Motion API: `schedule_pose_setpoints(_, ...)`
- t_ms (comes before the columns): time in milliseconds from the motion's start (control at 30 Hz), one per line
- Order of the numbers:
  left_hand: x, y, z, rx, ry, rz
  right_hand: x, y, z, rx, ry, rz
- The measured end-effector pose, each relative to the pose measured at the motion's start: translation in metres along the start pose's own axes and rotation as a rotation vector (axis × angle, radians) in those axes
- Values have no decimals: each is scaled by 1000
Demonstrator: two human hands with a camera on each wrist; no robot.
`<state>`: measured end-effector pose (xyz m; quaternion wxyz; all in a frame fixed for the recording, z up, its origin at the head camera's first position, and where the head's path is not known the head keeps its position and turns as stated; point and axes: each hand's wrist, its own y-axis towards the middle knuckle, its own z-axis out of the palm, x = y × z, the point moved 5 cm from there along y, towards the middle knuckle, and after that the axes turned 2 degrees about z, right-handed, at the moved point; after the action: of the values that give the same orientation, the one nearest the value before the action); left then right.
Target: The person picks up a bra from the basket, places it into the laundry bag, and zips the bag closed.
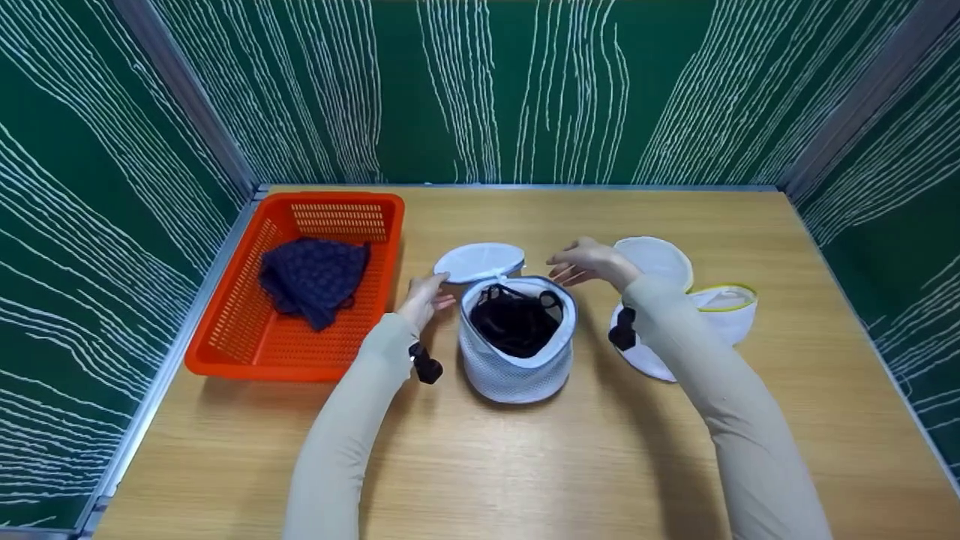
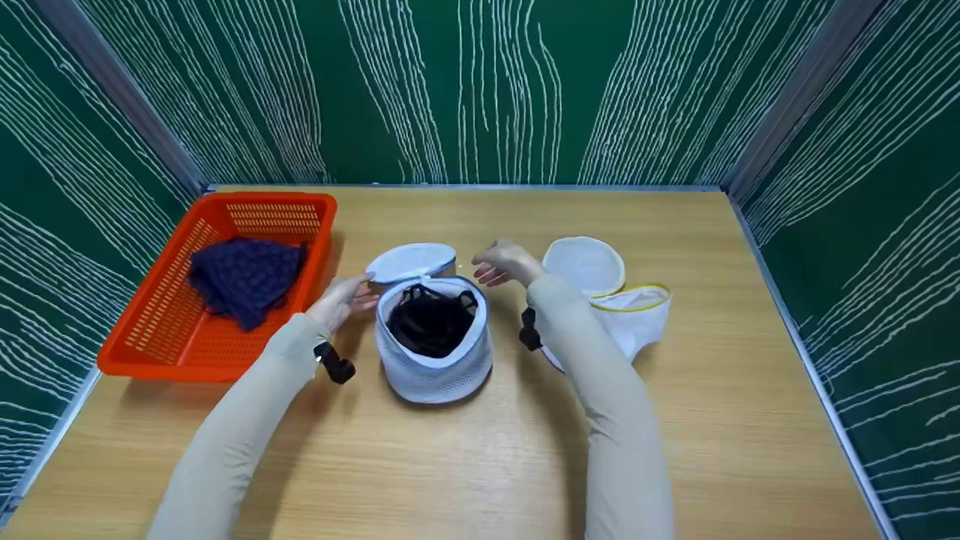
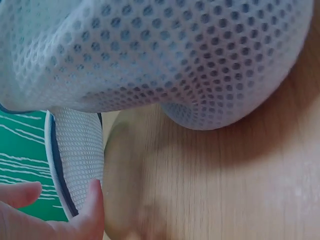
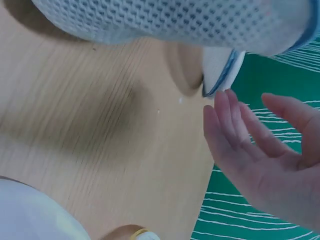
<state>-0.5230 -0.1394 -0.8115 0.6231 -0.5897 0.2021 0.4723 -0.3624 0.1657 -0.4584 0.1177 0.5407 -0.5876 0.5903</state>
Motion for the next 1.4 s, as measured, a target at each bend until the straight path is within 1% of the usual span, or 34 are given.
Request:
schedule_pose_setpoints(67, 2, 10, 5, 23, -25, -27, 2, 4, 0, 5, -54, -11)
schedule_pose_setpoints(100, 2, 13, 7, 32, -37, -39, 2, 6, 0, 8, -74, -14)
schedule_pose_setpoints(167, 0, 17, 13, 37, -68, -53, 4, 7, 1, 25, -101, -32)
schedule_pose_setpoints(233, -3, 18, 18, 35, -102, -54, 5, 9, 2, 45, -123, -44)
schedule_pose_setpoints(333, -10, 17, 22, 21, -149, -17, 5, 12, 4, 57, -153, -54)
schedule_pose_setpoints(433, -17, 14, 23, -5, -172, 19, 4, 17, 7, 54, -160, -38)
schedule_pose_setpoints(500, -23, 8, 23, -36, -163, 40, 3, 21, 8, 65, -142, -39)
schedule_pose_setpoints(533, -27, 1, 24, -43, -154, 48, 3, 23, 9, 71, -126, -38)
schedule_pose_setpoints(600, -39, -18, 26, -40, -132, 69, 3, 24, 10, 83, -100, -45)
schedule_pose_setpoints(633, -46, -32, 29, -35, -120, 83, 3, 25, 10, 84, -87, -47)
schedule_pose_setpoints(667, -54, -48, 31, -25, -115, 100, 3, 25, 9, 85, -83, -51)
schedule_pose_setpoints(733, -72, -85, 37, 8, -123, 106, 1, 25, 9, 76, -77, -50)
schedule_pose_setpoints(767, -80, -102, 39, 27, -131, 123, 1, 25, 8, 76, -69, -52)
schedule_pose_setpoints(833, -96, -139, 44, 56, -150, 130, 0, 25, 9, 90, -16, -59)
schedule_pose_setpoints(900, -110, -170, 48, 134, -183, 170, 1, 24, 10, 106, 71, -72)
schedule_pose_setpoints(967, -131, -220, 54, 148, -168, 208, 2, 24, 11, 130, 172, -95)
schedule_pose_setpoints(1000, -141, -247, 57, 151, -163, 214, 3, 24, 12, 137, 223, -105)
schedule_pose_setpoints(1033, -151, -274, 61, 167, -153, 232, 4, 23, 11, 138, 259, -114)
schedule_pose_setpoints(1067, -159, -295, 63, 181, -149, 250, 4, 23, 11, 139, 281, -130)
schedule_pose_setpoints(1133, -174, -333, 69, 144, -115, 249, 7, 23, 9, 134, 304, -165)
schedule_pose_setpoints(1167, -176, -338, 70, 151, -112, 266, 8, 22, 7, 128, 313, -185)
schedule_pose_setpoints(1233, -177, -339, 71, 190, -128, 308, 11, 19, 5, 115, 339, -234)
schedule_pose_setpoints(1267, -178, -339, 71, 218, -146, 330, 13, 17, 4, 108, 353, -266)
schedule_pose_setpoints(1300, -174, -327, 71, 282, -167, 375, 15, 15, 2, 96, 370, -294)
schedule_pose_setpoints(1367, -175, -330, 71, 337, -150, 431, 16, 9, -1, 65, 386, -339)
schedule_pose_setpoints(1400, -176, -333, 70, 365, -123, 467, 17, 6, -3, 49, 377, -357)
